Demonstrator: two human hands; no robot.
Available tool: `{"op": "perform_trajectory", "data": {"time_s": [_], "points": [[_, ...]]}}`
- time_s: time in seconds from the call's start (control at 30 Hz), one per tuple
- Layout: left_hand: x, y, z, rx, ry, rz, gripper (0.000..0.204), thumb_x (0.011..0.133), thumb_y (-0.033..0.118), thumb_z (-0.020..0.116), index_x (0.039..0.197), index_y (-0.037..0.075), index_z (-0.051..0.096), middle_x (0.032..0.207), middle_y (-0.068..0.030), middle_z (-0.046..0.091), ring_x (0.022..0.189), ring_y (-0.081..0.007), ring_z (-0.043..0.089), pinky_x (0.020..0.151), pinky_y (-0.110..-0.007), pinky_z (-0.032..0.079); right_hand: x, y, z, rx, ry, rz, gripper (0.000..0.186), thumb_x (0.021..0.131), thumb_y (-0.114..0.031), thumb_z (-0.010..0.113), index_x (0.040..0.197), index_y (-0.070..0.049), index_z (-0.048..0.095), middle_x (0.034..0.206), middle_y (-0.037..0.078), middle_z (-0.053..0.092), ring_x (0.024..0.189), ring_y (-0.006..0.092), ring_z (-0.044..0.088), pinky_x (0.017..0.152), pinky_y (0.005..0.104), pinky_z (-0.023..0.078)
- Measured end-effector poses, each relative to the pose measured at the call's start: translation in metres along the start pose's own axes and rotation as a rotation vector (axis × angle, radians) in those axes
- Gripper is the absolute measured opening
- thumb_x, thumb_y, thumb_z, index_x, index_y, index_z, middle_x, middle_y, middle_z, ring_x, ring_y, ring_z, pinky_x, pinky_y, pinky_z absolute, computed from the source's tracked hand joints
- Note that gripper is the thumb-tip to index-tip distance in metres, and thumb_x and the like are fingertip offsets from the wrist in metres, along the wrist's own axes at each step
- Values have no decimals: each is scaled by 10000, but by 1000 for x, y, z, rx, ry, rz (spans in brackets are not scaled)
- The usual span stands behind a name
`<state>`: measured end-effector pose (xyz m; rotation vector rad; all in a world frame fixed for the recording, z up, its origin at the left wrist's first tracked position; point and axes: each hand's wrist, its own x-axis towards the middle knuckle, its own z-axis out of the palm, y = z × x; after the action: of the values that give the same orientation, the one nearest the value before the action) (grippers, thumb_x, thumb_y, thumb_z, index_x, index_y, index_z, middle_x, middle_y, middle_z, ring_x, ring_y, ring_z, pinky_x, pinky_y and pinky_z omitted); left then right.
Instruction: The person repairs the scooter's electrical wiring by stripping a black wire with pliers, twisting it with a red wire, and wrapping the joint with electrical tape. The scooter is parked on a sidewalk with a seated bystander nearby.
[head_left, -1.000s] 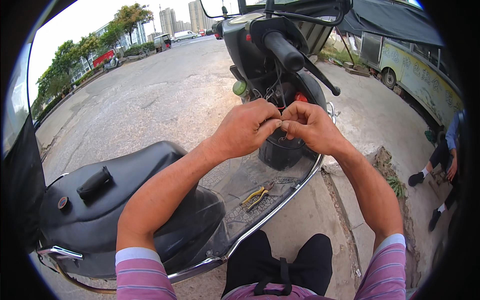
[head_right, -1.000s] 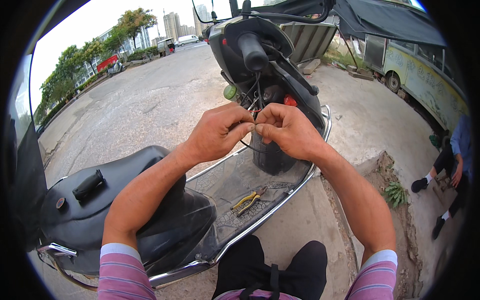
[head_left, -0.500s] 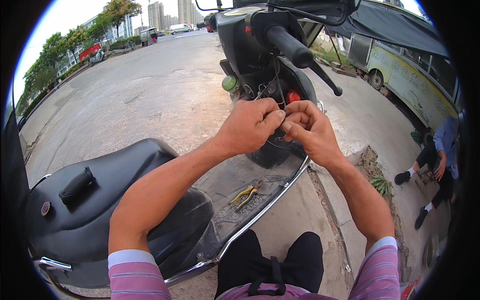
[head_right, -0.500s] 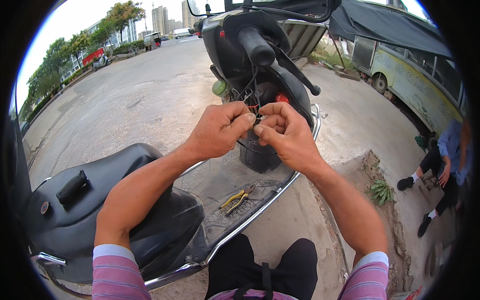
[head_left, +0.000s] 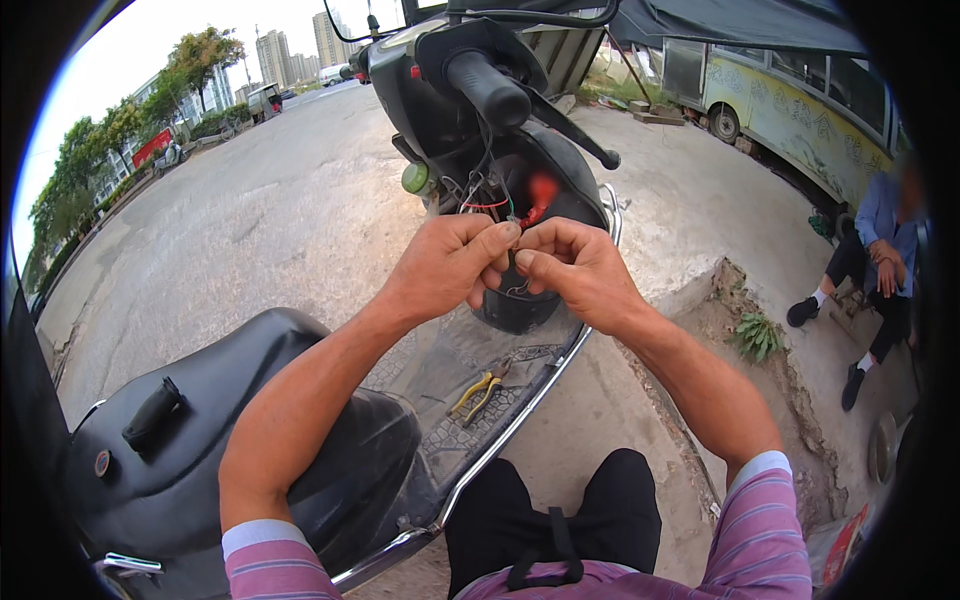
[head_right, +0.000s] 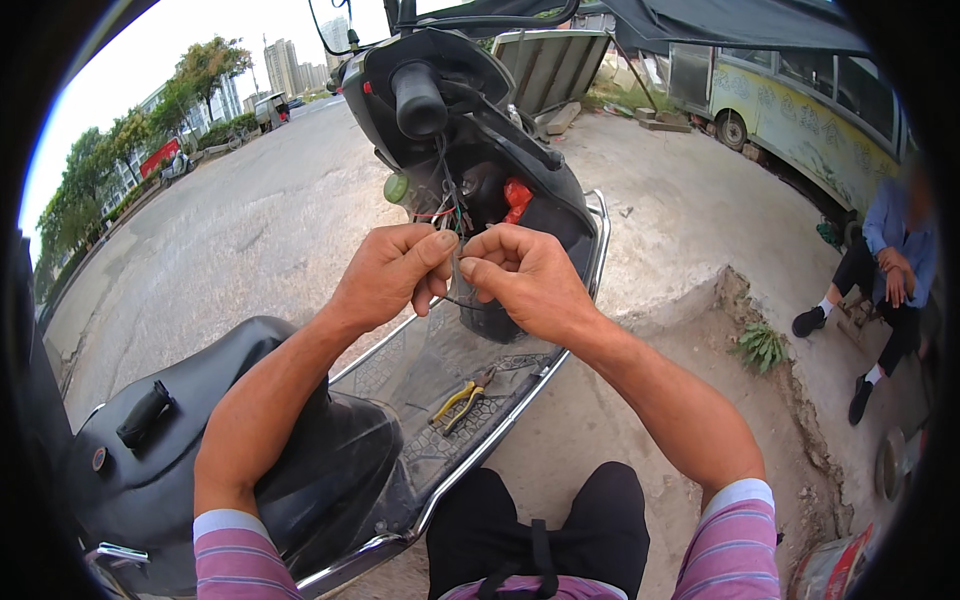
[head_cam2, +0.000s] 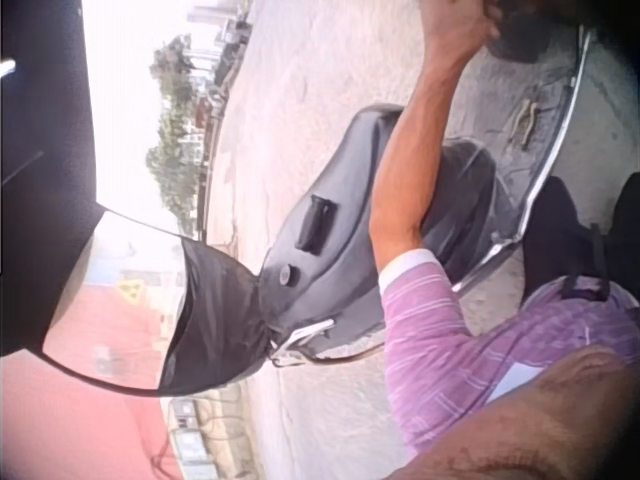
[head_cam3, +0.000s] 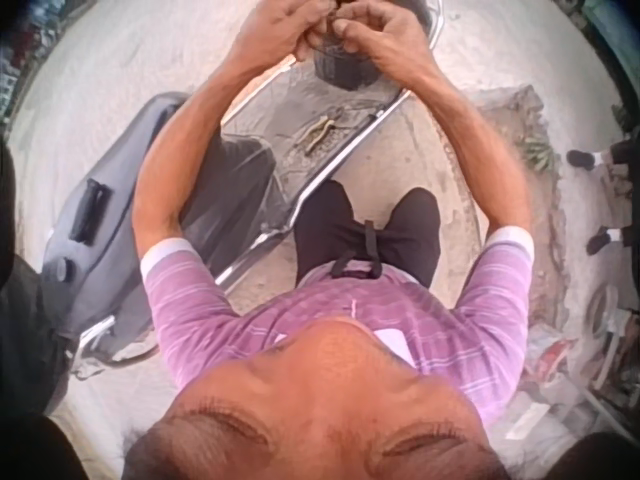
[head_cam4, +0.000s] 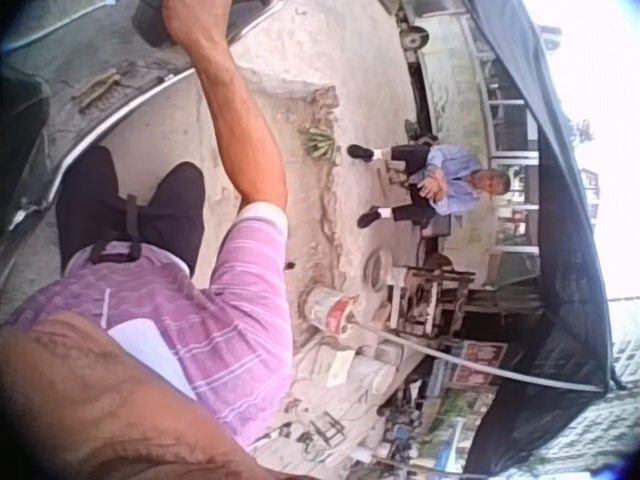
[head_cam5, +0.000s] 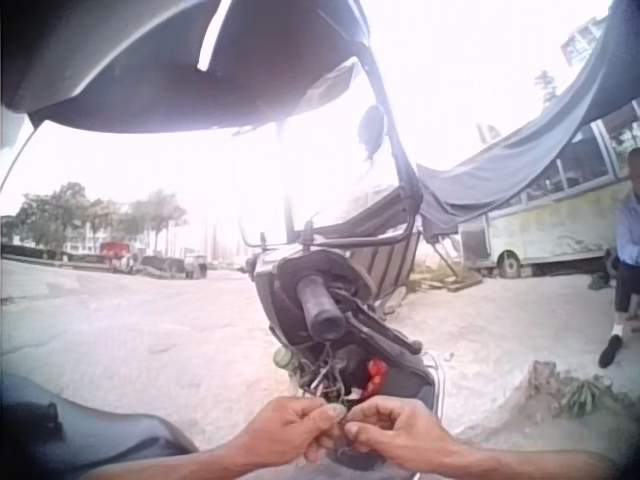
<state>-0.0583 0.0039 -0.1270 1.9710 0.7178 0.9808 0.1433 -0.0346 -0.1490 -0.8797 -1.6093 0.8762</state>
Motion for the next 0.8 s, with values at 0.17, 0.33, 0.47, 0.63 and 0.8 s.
{"op": "perform_trajectory", "data": {"time_s": [0.17, 0.33, 0.47, 0.63, 0.8], "points": [[0, 2, -2, 231, 187, 314, 187, 956, 181, 687, 975, -3, 657, 876, -56, 671, 614, -71, 601, 516, -207, 468, 1, 4, -2, 5, 0, -27, 156, 931, -133, 690, 993, 9, 670, 825, 1, 653, 703, 72, 602, 653, 235, 498], [-2, 10, 1, 490, 101, 629, 217, 837, 19, 755, 1040, 33, 681, 899, -86, 662, 688, -138, 643, 614, -275, 501, 0, 7, -5, 30, 1, -40, 157, 931, -132, 689, 999, 8, 671, 827, 3, 658, 698, 69, 602, 653, 237, 499], [2, -2, -2, 593, 118, 722, 155, 830, 1, 745, 972, 33, 693, 854, -101, 657, 732, -210, 657, 652, -312, 511, -2, 8, -4, 13, -10, -24, 167, 934, -143, 687, 1004, 8, 672, 830, 11, 664, 699, 74, 607, 659, 239, 503], [0, -1, -2, 620, 121, 622, 86, 857, 50, 725, 931, 35, 682, 859, -109, 663, 766, -235, 663, 648, -321, 500, -4, 6, -3, 35, -23, -9, 195, 927, -159, 688, 1019, 12, 671, 846, 18, 671, 712, 81, 614, 667, 241, 506], [1, -7, -1, 505, 79, 517, 141, 958, 150, 638, 941, 10, 631, 746, -77, 626, 595, -158, 619, 538, -299, 471, -6, 6, -2, 33, -22, 15, 225, 924, -164, 688, 1042, 26, 667, 869, 27, 677, 726, 89, 621, 678, 245, 511]]}}
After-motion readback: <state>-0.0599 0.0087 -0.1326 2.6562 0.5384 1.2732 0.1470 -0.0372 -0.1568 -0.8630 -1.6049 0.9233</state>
